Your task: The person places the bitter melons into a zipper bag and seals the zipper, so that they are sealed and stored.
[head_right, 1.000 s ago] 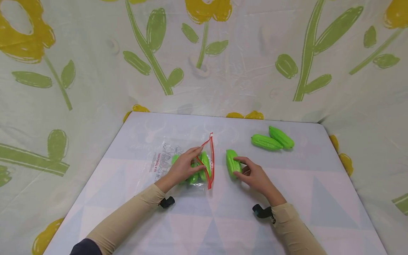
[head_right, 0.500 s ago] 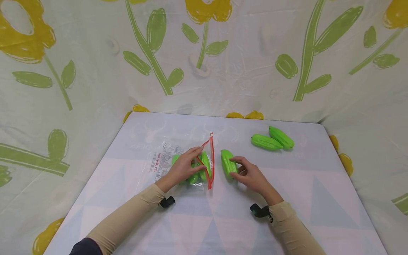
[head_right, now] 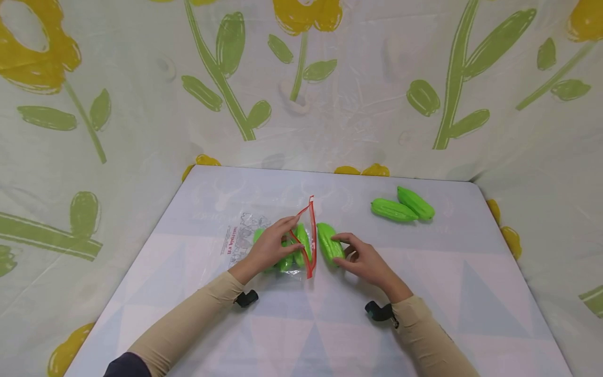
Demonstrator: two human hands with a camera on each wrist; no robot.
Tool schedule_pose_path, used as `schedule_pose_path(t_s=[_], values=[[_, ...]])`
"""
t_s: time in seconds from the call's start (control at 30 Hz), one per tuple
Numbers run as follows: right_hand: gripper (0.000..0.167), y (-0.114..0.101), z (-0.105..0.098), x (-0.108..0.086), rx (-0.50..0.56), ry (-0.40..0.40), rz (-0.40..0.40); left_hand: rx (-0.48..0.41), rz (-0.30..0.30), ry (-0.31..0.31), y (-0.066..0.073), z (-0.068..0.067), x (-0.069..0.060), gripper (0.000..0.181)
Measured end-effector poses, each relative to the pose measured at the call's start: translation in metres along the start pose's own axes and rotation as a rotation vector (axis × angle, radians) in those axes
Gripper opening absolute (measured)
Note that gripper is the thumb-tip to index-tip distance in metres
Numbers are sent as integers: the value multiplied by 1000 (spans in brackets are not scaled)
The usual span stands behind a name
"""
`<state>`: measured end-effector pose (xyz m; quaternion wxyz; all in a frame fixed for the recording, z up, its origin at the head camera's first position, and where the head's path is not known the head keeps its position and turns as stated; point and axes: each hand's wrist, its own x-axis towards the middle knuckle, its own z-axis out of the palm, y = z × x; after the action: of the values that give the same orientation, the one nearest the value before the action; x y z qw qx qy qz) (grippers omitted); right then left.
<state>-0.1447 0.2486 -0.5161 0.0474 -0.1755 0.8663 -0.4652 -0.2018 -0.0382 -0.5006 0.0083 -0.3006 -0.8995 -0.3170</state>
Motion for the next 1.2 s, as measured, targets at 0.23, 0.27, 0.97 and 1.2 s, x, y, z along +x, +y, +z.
schedule_pose_path(t_s=[0.23,0.27,0.97,1.2], values=[[52,-2,4,3,1,-25,-30,2,5,5,0,0,0,80],[52,-2,5,3,0,-29,-32,5,7,7,0,0,0,80],[53,-5,17,18,-11,-80,-62,0,40,18,4,-3,1,80],[53,-6,21,22,-6,-88,-88,-13,41,18,4,-2,1,78]])
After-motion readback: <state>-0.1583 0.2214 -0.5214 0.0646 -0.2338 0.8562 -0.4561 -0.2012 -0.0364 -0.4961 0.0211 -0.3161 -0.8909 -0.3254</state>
